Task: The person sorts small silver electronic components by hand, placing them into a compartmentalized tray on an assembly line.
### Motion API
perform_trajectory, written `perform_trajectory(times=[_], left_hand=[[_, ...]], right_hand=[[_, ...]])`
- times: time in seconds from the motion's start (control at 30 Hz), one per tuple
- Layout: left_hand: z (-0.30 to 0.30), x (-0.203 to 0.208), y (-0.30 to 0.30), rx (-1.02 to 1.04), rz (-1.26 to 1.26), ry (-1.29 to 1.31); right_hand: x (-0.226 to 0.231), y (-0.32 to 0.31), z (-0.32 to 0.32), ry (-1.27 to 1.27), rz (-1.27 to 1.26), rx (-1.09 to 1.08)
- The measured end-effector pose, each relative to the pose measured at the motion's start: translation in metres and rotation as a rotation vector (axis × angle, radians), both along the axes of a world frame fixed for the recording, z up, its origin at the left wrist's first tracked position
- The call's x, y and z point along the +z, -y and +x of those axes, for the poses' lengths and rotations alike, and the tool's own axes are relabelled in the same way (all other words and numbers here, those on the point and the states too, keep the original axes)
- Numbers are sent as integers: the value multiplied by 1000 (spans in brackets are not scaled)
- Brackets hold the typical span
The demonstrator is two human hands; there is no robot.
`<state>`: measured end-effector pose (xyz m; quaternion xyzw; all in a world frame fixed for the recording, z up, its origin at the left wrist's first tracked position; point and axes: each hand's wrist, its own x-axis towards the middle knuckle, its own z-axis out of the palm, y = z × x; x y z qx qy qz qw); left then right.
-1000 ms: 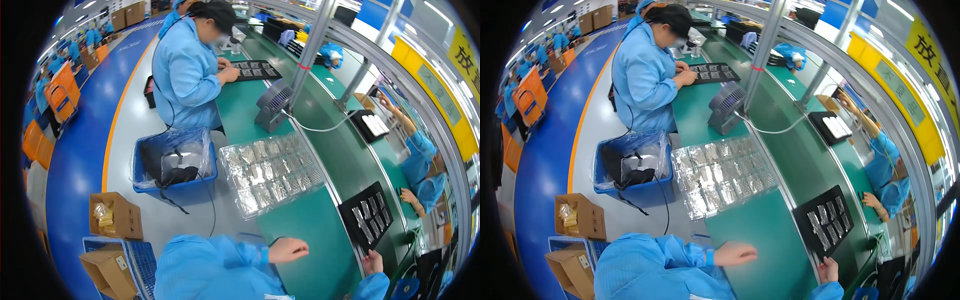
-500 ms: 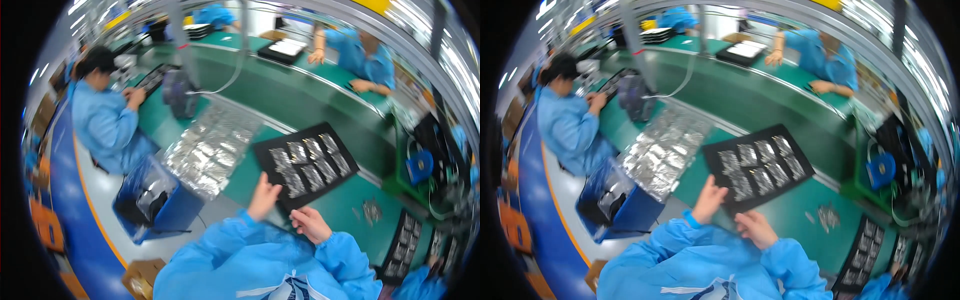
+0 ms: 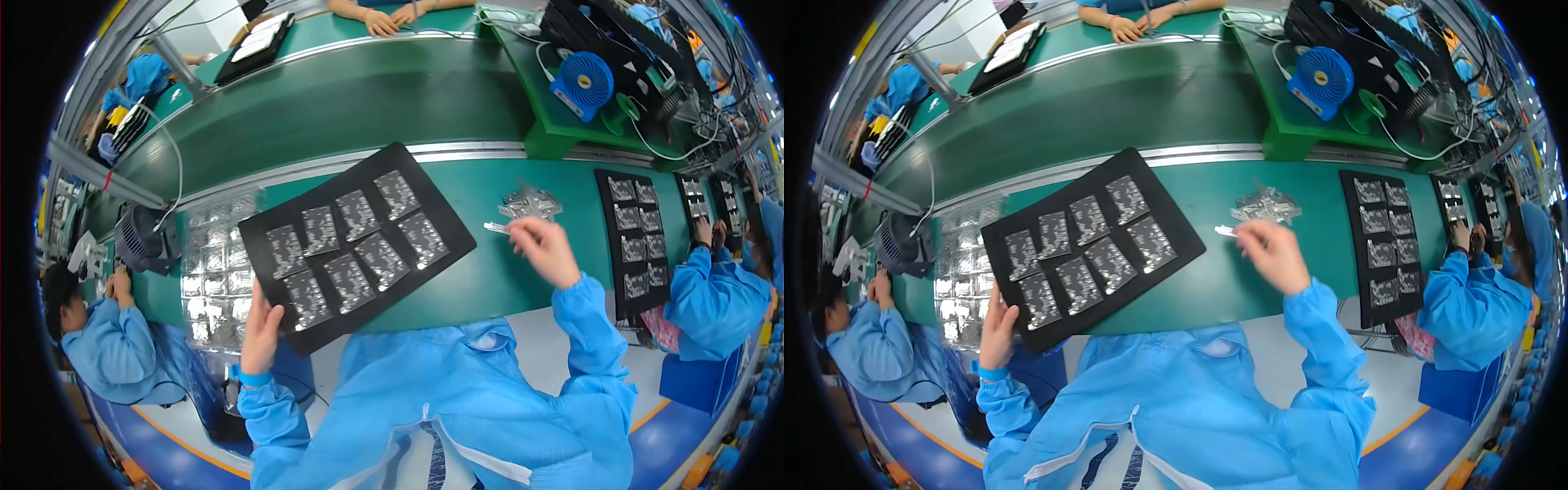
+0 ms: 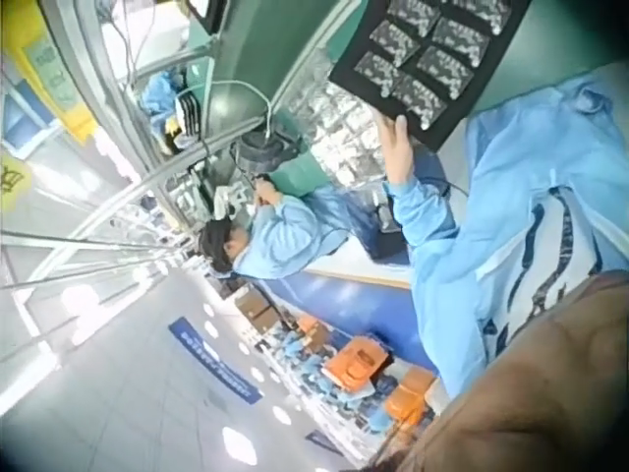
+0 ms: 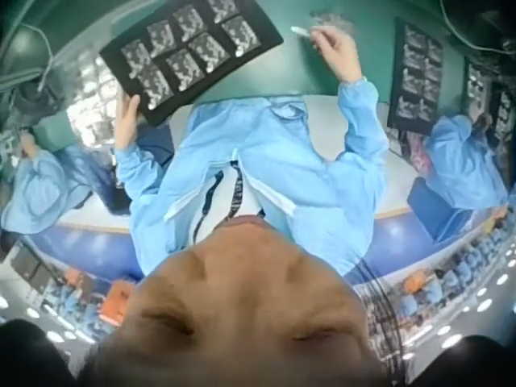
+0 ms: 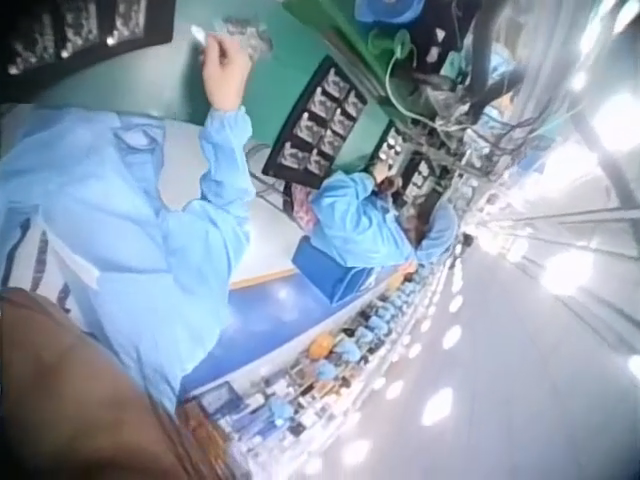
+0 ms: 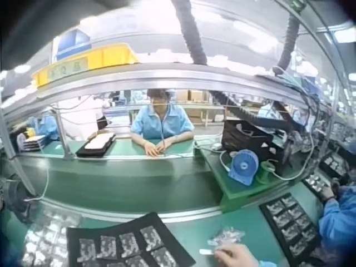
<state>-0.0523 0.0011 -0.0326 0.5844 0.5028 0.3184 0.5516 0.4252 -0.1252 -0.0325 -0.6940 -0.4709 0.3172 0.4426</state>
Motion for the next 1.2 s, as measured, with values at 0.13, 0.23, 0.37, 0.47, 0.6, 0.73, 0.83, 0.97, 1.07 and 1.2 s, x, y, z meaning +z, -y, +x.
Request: perform_trajectory(times=[0.13, 0.23, 0.37, 0.47, 0.6, 0.73, 0.83, 0.97, 1.07, 1.2], left_hand=[[0, 17, -13, -29, 9, -64], [1, 31, -25, -91, -19, -73], [4, 40, -43, -166, -65, -32], [3, 61, -53, -249, -84, -142], [-15, 56, -49, -222, -147, -300], [-3, 45, -44, -370, 157, -489], [18, 55, -35, -352, 46, -403], [12, 50, -29, -269, 78, -469], [15, 52, -29, -236, 79, -517], [29, 52, -32, -178, 438, -864]], right_hand=[[-11, -14, 45, 443, 160, -201], [-12, -30, 58, 577, 155, -214], [-3, -43, 55, 530, 162, -49], [1, -42, 34, 480, 173, 156], [6, -35, -1, 593, 148, 262], [20, -10, -18, 680, 173, 163], [27, 9, -23, 678, 115, 103], [26, 5, -35, 669, 103, 88], [21, -3, -41, 701, 140, 105], [21, -10, -43, 812, 131, 76]])
